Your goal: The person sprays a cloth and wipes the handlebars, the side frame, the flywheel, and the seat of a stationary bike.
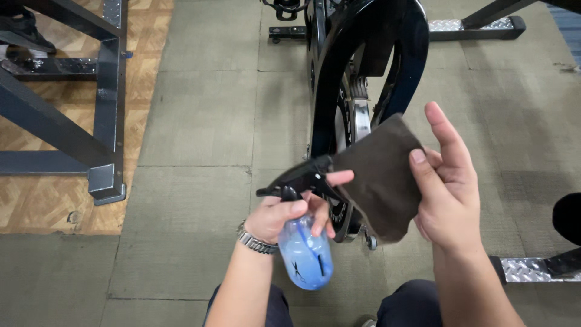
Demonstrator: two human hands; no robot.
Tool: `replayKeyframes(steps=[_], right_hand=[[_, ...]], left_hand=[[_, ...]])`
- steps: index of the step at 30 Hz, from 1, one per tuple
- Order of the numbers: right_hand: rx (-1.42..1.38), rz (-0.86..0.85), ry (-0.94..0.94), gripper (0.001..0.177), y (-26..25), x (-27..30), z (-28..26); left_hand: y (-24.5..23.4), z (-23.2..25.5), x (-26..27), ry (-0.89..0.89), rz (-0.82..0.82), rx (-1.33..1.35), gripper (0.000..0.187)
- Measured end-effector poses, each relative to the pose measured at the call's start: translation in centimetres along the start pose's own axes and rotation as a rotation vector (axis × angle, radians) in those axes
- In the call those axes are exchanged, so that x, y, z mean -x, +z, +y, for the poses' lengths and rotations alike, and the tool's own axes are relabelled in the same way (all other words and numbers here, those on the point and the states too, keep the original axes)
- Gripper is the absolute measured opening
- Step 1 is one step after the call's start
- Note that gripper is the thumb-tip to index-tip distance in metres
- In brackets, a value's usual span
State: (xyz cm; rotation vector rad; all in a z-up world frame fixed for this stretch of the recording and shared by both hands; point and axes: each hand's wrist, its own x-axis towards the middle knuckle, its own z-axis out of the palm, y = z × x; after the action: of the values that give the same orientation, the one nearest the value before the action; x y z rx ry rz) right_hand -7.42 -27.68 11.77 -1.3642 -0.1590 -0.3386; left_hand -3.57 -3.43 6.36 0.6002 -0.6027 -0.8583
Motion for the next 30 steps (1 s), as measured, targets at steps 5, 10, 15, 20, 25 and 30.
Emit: replayKeyframes(steps=[5, 10, 15, 20, 25, 30], right_hand=[[-0.274, -0.021, 0.154, 0.076, 0.7, -0.2, -0.4], [-0.536, -0.065, 0.251, 0.08, 0.6, -0.7, -0.4], [-0.702, -0.109, 0.303, 0.087, 0.4, -1.2, -0.6], [-0.602, -0.091, 0.272, 0.087, 0.8, -1.4, -0.6], [-0.14, 0.079, 0.26, 0.087, 1.5, -1.6, -1.7], [-0.28, 0.062, 0.308, 0.087, 1.1, -1.5, -1.5]], left_hand=[[-0.4, -1.6, -0.5, 0.033, -0.018, 0.157, 0.081], [-1.1, -3.0, -0.9, 0.06, -0.084, 0.489, 0.102], [-2.1, -3.9, -1.7, 0.066, -0.172, 0.3, 0.095], [-1.9, -3.3, -1.6, 0.088, -0.119, 0.293, 0.102], [-0.9, -1.1, -1.2, 0.062, 0.041, 0.096, 0.08], [0.0, 0.8, 0.0, -0.019, 0.025, -0.121, 0.076]])
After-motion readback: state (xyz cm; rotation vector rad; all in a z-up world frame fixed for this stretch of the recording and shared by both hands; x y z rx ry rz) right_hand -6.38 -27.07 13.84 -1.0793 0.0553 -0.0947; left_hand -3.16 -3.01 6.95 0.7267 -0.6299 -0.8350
